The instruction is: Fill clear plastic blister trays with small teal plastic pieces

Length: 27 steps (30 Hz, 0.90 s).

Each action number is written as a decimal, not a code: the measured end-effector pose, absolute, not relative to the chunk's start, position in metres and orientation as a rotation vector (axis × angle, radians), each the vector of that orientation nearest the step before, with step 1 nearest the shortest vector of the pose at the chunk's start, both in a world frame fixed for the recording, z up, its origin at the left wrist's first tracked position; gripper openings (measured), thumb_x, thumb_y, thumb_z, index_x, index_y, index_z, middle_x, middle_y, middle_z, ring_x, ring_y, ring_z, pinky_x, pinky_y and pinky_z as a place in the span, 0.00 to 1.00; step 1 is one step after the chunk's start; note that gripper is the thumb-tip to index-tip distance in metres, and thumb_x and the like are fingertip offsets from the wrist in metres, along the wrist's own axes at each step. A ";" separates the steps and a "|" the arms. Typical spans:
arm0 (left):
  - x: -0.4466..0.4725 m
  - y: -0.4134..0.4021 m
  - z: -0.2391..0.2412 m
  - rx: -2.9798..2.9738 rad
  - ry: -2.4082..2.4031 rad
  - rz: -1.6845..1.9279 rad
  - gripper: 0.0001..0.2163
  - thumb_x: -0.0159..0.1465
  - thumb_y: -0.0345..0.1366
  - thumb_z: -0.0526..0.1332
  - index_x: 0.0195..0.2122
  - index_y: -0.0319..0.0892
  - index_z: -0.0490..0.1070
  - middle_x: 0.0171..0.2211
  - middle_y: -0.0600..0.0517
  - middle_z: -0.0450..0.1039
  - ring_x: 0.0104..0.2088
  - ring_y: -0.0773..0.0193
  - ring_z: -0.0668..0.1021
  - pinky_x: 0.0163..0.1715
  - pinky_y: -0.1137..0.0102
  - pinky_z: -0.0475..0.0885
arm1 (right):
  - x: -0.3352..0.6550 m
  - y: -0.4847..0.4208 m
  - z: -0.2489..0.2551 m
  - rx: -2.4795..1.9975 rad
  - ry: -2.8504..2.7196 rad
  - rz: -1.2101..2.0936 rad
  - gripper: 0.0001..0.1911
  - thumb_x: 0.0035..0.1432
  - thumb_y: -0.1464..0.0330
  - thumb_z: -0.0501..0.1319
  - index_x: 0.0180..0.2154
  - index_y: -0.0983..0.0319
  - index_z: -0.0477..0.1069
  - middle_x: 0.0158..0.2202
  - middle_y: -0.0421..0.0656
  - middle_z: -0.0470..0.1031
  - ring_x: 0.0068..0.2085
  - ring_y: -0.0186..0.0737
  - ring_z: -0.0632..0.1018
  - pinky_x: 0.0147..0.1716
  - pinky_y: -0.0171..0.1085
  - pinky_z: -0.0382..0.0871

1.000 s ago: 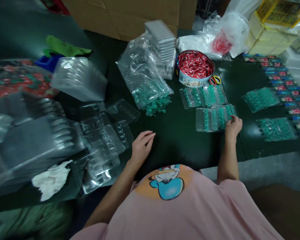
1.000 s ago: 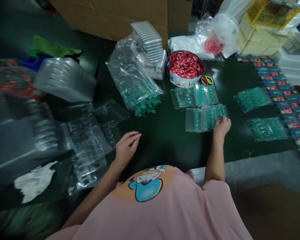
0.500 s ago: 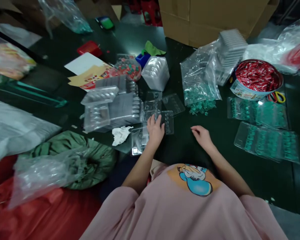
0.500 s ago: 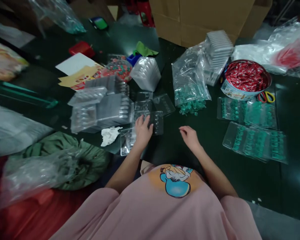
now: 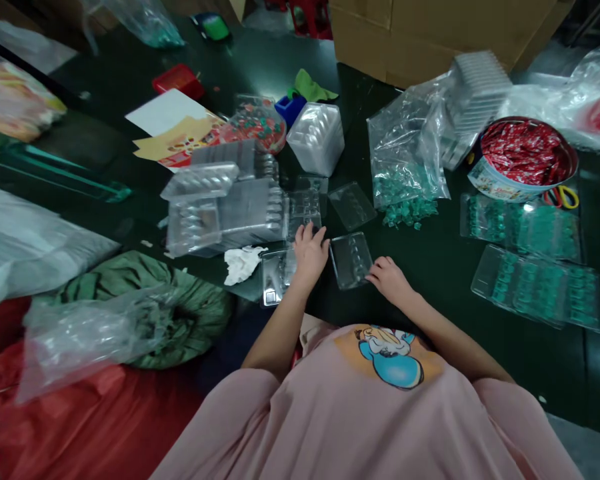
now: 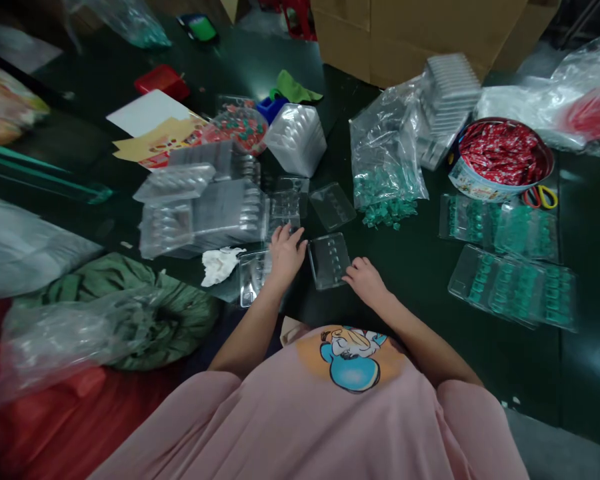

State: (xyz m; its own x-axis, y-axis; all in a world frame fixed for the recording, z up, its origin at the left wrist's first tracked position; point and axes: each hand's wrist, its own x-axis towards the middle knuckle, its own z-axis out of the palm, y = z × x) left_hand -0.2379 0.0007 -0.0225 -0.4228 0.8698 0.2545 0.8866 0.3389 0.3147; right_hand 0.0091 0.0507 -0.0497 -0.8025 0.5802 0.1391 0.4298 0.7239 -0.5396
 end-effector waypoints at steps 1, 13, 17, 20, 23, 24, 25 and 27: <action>-0.235 0.001 -0.022 -1.676 -2.520 -0.636 0.17 0.63 0.36 0.59 0.54 0.43 0.73 0.62 0.38 0.63 0.63 0.37 0.61 0.54 0.41 0.65 | 0.028 0.047 -0.048 -0.851 -2.617 0.703 0.09 0.63 0.66 0.59 0.33 0.60 0.75 0.37 0.49 0.69 0.41 0.48 0.69 0.43 0.46 0.68; -0.157 0.052 -0.028 -2.258 -2.234 -0.687 0.19 0.65 0.31 0.58 0.57 0.41 0.68 0.60 0.38 0.66 0.62 0.43 0.65 0.53 0.50 0.67 | 0.144 0.021 -0.035 -1.503 -2.388 0.513 0.15 0.66 0.62 0.53 0.31 0.60 0.73 0.32 0.48 0.70 0.33 0.44 0.71 0.34 0.41 0.65; -0.165 0.064 -0.034 -2.264 -2.273 -0.468 0.21 0.64 0.31 0.58 0.59 0.34 0.66 0.51 0.35 0.71 0.51 0.44 0.73 0.48 0.54 0.70 | 0.153 0.025 -0.037 -1.648 -2.296 0.409 0.15 0.66 0.61 0.54 0.31 0.61 0.72 0.30 0.47 0.71 0.31 0.43 0.71 0.31 0.39 0.62; -0.164 0.044 -0.030 -2.370 -2.191 -0.394 0.18 0.65 0.31 0.57 0.56 0.33 0.69 0.44 0.37 0.73 0.44 0.50 0.74 0.46 0.57 0.71 | 0.159 0.032 -0.037 -1.690 -2.264 0.373 0.14 0.65 0.61 0.55 0.31 0.62 0.72 0.31 0.46 0.71 0.32 0.42 0.71 0.32 0.38 0.60; -0.150 0.011 -0.026 -2.551 -2.079 -0.373 0.14 0.66 0.31 0.55 0.51 0.36 0.73 0.40 0.41 0.71 0.42 0.54 0.72 0.45 0.59 0.71 | 0.160 0.038 -0.036 -1.714 -2.263 0.379 0.13 0.65 0.62 0.56 0.32 0.62 0.72 0.32 0.46 0.71 0.32 0.41 0.71 0.32 0.37 0.59; -0.144 0.001 -0.025 -2.612 -2.046 -0.372 0.13 0.66 0.30 0.55 0.50 0.37 0.73 0.39 0.42 0.71 0.41 0.55 0.71 0.44 0.60 0.71 | 0.160 0.040 -0.036 -1.723 -2.267 0.386 0.12 0.65 0.63 0.56 0.32 0.62 0.72 0.32 0.46 0.71 0.33 0.41 0.71 0.32 0.37 0.59; -0.138 -0.008 -0.024 -2.666 -2.017 -0.373 0.13 0.67 0.30 0.54 0.49 0.38 0.74 0.39 0.43 0.71 0.41 0.56 0.71 0.43 0.62 0.70 | 0.158 0.041 -0.035 -1.731 -2.273 0.394 0.12 0.65 0.63 0.57 0.33 0.63 0.72 0.32 0.46 0.71 0.33 0.40 0.71 0.32 0.37 0.59; -0.125 -0.020 -0.021 -2.765 -1.962 -0.386 0.12 0.67 0.29 0.53 0.46 0.38 0.75 0.38 0.44 0.70 0.40 0.57 0.70 0.42 0.64 0.70 | 0.155 0.042 -0.033 -1.742 -2.287 0.412 0.10 0.64 0.64 0.57 0.33 0.63 0.72 0.33 0.46 0.71 0.33 0.41 0.71 0.33 0.37 0.59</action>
State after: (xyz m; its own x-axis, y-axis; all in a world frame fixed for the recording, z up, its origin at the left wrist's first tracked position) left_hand -0.1253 -0.0199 -0.0214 0.3255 0.9452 0.0265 0.8847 -0.3143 0.3444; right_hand 0.1545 0.0421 -0.0331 -0.2625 0.9648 0.0174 0.8982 0.2509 -0.3611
